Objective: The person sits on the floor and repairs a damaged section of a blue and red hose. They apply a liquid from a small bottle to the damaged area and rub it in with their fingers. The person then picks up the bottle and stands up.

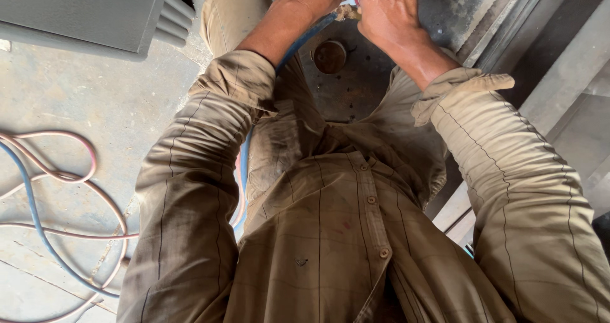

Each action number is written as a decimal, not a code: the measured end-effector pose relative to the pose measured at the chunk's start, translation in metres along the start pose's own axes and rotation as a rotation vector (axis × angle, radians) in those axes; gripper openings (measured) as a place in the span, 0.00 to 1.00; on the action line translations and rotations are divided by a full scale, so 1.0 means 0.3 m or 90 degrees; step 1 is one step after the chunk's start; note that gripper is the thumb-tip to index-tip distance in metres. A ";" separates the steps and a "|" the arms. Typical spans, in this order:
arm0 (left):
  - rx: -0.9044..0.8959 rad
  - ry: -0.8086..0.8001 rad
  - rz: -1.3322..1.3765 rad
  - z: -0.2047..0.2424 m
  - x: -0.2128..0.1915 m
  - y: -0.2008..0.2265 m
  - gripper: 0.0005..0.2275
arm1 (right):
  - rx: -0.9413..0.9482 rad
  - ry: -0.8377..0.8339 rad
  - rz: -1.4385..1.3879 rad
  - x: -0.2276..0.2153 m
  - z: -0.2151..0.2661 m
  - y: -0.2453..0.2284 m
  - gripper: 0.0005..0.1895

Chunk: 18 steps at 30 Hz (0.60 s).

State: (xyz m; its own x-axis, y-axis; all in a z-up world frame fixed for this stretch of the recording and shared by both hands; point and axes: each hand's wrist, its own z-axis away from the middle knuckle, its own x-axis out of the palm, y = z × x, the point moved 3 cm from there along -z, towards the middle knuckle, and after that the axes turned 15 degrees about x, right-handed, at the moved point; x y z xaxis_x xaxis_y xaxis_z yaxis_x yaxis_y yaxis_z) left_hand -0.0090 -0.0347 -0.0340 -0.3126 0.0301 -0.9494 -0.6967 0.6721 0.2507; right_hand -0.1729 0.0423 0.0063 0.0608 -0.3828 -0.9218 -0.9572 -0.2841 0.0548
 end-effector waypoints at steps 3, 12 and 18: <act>-0.002 -0.015 -0.004 0.006 -0.011 0.013 0.06 | 0.019 -0.068 0.003 0.025 0.000 0.021 0.06; 0.015 0.002 -0.004 0.000 0.008 0.025 0.06 | 0.007 0.004 -0.027 -0.014 0.018 0.011 0.10; 0.013 -0.031 -0.003 -0.003 0.029 0.018 0.07 | 0.028 -0.083 -0.036 -0.012 0.007 0.009 0.11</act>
State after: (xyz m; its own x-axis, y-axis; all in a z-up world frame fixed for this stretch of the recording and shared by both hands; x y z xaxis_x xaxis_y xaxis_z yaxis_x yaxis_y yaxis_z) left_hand -0.0160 -0.0316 -0.0407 -0.2766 0.0620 -0.9590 -0.6844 0.6878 0.2419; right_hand -0.1764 0.0448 0.0091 0.0812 -0.2490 -0.9651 -0.9650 -0.2621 -0.0136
